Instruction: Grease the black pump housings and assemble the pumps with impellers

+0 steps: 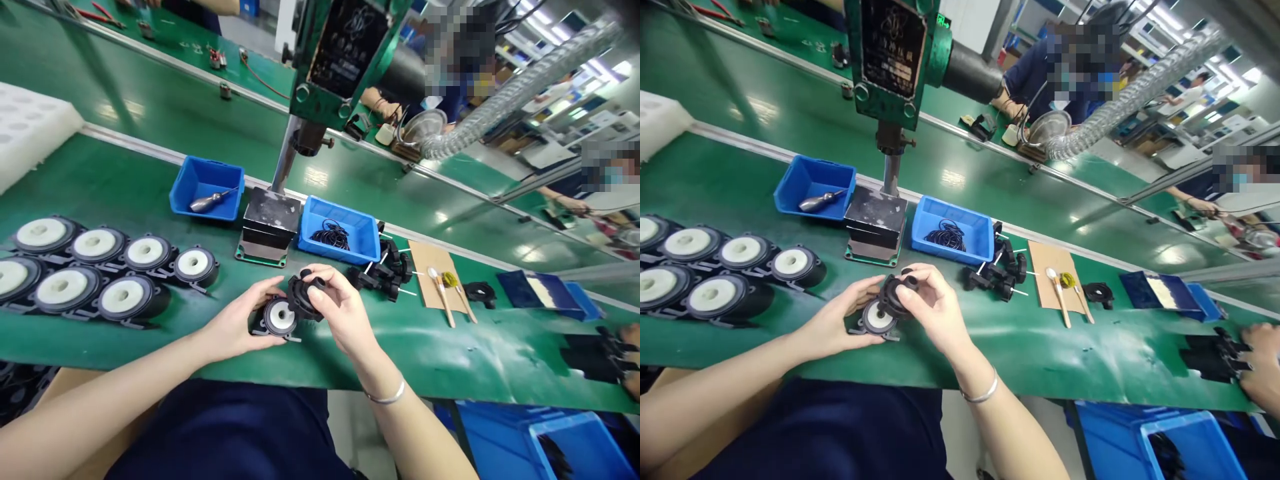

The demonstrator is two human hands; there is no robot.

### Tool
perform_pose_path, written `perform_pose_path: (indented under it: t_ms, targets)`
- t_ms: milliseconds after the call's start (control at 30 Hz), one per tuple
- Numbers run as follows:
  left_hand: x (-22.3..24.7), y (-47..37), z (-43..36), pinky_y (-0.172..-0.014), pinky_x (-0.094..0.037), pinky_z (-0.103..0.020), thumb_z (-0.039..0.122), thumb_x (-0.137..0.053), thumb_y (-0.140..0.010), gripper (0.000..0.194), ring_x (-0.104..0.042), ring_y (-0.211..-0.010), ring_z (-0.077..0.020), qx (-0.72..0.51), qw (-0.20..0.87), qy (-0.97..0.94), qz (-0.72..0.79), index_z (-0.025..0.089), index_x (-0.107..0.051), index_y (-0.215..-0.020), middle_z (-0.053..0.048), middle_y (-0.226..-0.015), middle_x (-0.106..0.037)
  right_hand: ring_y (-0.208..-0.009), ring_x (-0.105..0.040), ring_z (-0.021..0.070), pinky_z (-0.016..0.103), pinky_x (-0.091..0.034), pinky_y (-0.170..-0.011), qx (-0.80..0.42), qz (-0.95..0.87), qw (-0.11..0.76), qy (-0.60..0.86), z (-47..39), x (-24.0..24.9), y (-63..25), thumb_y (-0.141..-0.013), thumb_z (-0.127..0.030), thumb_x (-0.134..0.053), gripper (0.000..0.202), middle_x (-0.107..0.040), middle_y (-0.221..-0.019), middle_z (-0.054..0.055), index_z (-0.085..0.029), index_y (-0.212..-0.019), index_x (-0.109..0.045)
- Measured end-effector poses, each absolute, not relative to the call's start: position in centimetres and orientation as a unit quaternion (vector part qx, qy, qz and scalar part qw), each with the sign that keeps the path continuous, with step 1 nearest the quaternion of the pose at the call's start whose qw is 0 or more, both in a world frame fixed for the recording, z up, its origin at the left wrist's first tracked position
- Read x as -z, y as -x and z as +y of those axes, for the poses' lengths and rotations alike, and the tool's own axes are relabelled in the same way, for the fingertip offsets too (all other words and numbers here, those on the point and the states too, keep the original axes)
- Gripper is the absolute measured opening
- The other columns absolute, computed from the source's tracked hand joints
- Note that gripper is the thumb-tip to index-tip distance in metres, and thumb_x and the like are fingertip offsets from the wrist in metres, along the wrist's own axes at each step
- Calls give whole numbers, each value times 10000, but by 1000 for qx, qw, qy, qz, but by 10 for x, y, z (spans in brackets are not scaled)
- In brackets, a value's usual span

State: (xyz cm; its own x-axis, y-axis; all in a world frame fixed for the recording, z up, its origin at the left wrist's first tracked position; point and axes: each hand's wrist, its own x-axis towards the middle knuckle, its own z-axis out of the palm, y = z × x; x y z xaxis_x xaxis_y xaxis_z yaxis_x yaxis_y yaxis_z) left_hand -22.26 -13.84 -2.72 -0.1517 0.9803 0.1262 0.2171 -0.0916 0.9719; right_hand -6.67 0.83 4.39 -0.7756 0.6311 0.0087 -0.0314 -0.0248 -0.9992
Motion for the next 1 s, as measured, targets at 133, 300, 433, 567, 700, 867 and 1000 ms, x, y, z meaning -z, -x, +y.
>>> perform_pose_path:
  t_ms: [133, 300, 433, 567, 700, 867, 1000]
  targets:
    - [27, 222, -137, -1105, -490, -445, 314, -826, -765, 931, -569, -1296, -273, -512, 370, -530, 566, 320, -263, -1507, -107, -1430, -522, -1089, -599, 172, 341, -515, -997, -661, -684, 218, 217, 3, -40, 73, -846, -339, -740, 188, -546, -1137, 57, -227, -983, -679]
    - [28, 223, -136, -1117, -477, -435, 334, -820, -771, 918, -551, -1322, -281, -502, 352, -546, 572, 322, -271, -1506, -107, -1493, -481, -1158, -583, 198, 361, -513, -1005, -613, -728, 215, 221, 0, -42, 71, -848, -331, -738, 185, -528, -1164, 67, -240, -998, -678]
    - [27, 223, -136, -1117, -477, -423, 345, -818, -771, 903, -562, -1313, -272, -495, 342, -558, 572, 306, -284, -1498, -101, -1491, -496, -1167, -588, 188, 347, -511, -1009, -585, -752, 214, 214, 1, -44, 70, -871, -303, -716, 179, -528, -1191, 62, -260, -1038, -666]
    - [26, 224, -136, -1117, -475, -432, 362, -819, -764, 880, -565, -1308, -278, -490, 325, -565, 579, 262, -314, -1478, -124, -1466, -520, -1170, -586, 189, 352, -523, -988, -532, -795, 207, 206, 0, -46, 69, -896, -281, -682, 184, -537, -1204, 69, -262, -1074, -639]
    - [25, 225, -135, -1114, -473, -461, 379, -811, -766, 843, -570, -1301, -298, -482, 314, -570, 587, 223, -346, -1451, -156, -1439, -544, -1227, -544, 220, 401, -480, -1042, -391, -883, 209, 154, -7, -54, 65, -842, -242, -740, 306, -534, -1263, 92, -244, -1117, -605]
    - [24, 227, -135, -1126, -457, -477, 356, -790, -787, 794, -538, -1338, -312, -480, 312, -586, 574, 210, -365, -1442, -174, -1458, -529, -1219, -524, 218, 389, -482, -1019, -314, -916, 195, 158, -16, -60, 63, -838, -231, -743, 351, -542, -1243, 100, -231, -1145, -573]
    - [25, 226, -134, -1116, -464, -458, 320, -795, -780, 790, -552, -1321, -298, -488, 309, -585, 570, 208, -373, -1438, -164, -1436, -549, -1182, -535, 218, 398, -492, -993, -319, -912, 178, 187, -21, -50, 63, -849, -239, -727, 348, -534, -1228, 97, -235, -1144, -544]
